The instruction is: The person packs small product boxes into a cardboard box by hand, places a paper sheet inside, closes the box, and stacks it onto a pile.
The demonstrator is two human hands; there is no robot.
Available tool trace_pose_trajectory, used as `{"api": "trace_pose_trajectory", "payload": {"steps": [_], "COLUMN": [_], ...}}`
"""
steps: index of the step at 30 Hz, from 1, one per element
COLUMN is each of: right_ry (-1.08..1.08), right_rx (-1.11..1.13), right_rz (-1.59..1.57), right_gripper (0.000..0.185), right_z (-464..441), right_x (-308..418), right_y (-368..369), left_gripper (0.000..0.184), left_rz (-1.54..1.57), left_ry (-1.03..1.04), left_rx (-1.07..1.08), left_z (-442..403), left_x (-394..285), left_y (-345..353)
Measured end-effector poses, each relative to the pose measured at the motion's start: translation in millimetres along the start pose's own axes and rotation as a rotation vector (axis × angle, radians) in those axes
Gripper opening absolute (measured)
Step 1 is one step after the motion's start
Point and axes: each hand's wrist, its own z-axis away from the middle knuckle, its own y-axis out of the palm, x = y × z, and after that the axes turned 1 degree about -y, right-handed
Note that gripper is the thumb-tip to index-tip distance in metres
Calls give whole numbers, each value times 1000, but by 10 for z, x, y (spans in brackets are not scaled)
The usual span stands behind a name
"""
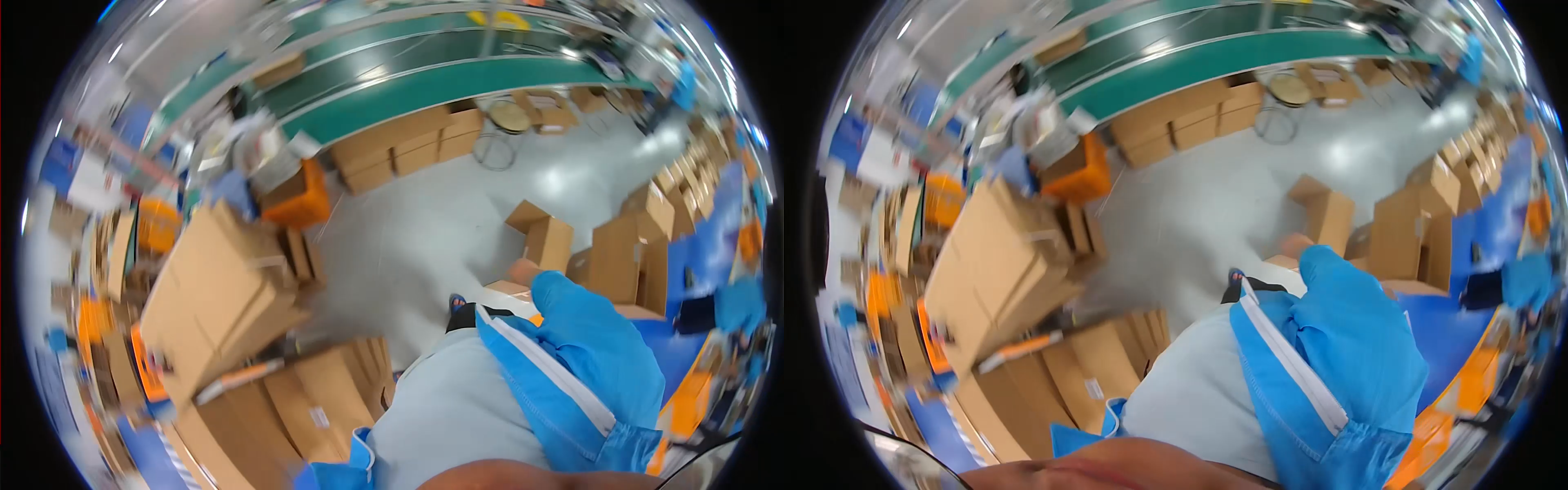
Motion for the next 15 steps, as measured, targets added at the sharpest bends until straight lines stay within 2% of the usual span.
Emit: {"api": "trace_pose_trajectory", "payload": {"steps": [1, 4, 6, 8, 9, 10, 11, 12, 14, 15], "right_ry": [101, 267, 519, 642, 823, 996, 905, 888, 757, 655], "right_rx": [38, 87, 55, -59, -154, -277, -701, -952, -1359, -1470], "right_rz": [131, 89, -509, -757, -812, -872, -961, -956, -844, -753], "right_gripper": [23, 22, 19, 22, 27, 31, 32, 31, 31, 30], "right_z": [289, 1019, 1432, 1542, 1605, 1692, 1879, 2048, 2401, 2518], "right_x": [-333, -1119, -1102, -1337, -1571, -1710, -2094, -2327, -2428, -2339], "right_y": [150, 781, 603, 311, 52, -435, -540, -985, -2245, -2833], "left_gripper": [55, 53, 51, 50, 50, 49, 48, 48, 47, 49], "left_rz": [-64, -300, -462, -598, -653, -699, -719, -726, -649, -659], "left_ry": [60, 285, 478, 746, 900, 1054, 1206, 1367, 1682, 1731], "left_rx": [32, 170, 301, 440, 497, 540, 587, 639, 797, 942], "left_z": [33, 320, 551, 937, 1191, 1642, 2148, 2719, 4172, 5100], "left_x": [-266, -1142, -1648, -2205, -2497, -2871, -3236, -3624, -4370, -4739], "left_y": [164, 996, 1719, 2530, 2925, 3294, 3604, 3903, 4265, 4254]}}
